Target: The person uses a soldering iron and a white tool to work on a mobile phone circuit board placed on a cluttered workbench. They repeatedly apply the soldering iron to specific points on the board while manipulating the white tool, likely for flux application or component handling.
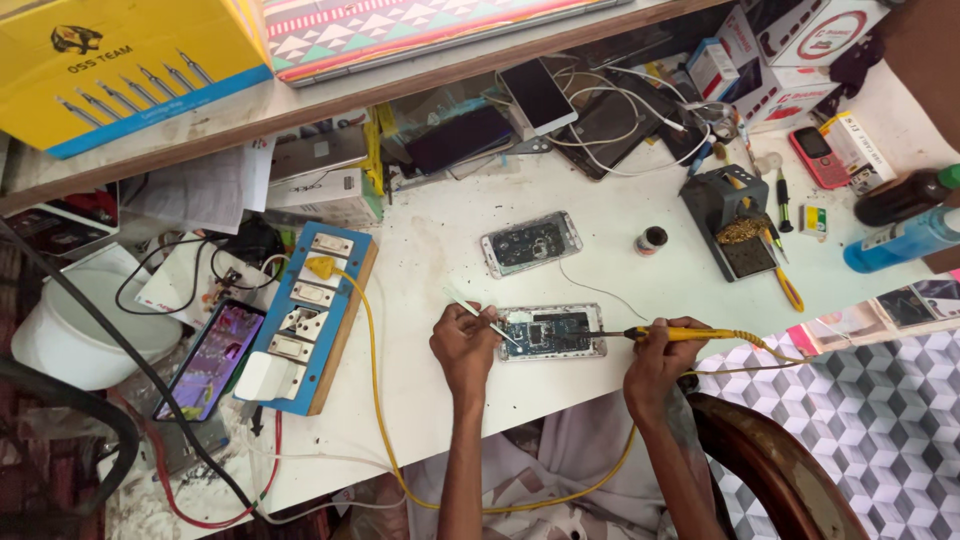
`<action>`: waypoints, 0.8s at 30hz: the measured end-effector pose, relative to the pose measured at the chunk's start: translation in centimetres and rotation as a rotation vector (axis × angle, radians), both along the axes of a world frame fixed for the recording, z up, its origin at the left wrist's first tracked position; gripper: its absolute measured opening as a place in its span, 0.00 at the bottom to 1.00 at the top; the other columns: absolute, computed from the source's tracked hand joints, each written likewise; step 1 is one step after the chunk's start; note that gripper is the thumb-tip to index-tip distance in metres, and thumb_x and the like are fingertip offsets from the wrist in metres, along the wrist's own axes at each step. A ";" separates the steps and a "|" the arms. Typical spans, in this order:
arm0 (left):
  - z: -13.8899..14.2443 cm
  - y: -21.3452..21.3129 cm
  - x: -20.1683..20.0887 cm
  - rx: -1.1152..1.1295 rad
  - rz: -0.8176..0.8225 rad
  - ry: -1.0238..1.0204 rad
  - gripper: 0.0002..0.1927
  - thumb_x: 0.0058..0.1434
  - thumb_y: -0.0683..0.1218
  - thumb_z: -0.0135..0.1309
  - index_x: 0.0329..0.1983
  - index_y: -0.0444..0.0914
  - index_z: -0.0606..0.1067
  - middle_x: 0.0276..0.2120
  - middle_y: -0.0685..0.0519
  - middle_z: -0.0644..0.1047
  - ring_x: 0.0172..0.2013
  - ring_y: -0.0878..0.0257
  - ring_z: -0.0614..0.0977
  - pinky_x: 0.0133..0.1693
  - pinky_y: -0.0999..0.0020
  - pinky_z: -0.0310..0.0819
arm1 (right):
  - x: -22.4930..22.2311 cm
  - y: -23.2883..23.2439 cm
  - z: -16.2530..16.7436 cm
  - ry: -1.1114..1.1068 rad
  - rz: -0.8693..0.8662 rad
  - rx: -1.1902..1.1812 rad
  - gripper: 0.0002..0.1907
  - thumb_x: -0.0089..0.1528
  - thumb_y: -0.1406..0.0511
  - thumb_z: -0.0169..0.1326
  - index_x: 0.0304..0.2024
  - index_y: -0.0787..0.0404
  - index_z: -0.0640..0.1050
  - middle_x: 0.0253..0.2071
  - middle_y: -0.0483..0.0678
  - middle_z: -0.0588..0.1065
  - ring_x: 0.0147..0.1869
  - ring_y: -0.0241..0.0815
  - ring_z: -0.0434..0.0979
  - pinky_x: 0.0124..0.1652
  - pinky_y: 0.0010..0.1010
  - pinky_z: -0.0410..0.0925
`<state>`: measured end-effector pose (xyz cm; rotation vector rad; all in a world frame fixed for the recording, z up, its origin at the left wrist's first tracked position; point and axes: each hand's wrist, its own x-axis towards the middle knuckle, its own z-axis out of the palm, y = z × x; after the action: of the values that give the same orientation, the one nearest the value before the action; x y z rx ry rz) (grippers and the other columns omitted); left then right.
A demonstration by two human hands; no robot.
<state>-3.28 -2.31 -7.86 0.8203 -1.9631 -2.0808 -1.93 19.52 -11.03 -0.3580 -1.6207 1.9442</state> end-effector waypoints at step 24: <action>-0.4 -0.1 0.9 0.064 0.065 0.019 0.10 0.61 0.37 0.59 0.41 0.27 0.72 0.28 0.44 0.81 0.20 0.64 0.79 0.22 0.71 0.71 | -0.6 0.0 1.5 -0.050 0.243 0.134 0.11 0.75 0.66 0.44 0.53 0.61 0.57 0.28 0.43 0.65 0.28 0.30 0.64 0.31 0.22 0.61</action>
<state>-2.41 -2.38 -8.30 0.8610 -1.8434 -2.1160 -2.51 19.55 -9.53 -0.1632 -1.8906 2.0003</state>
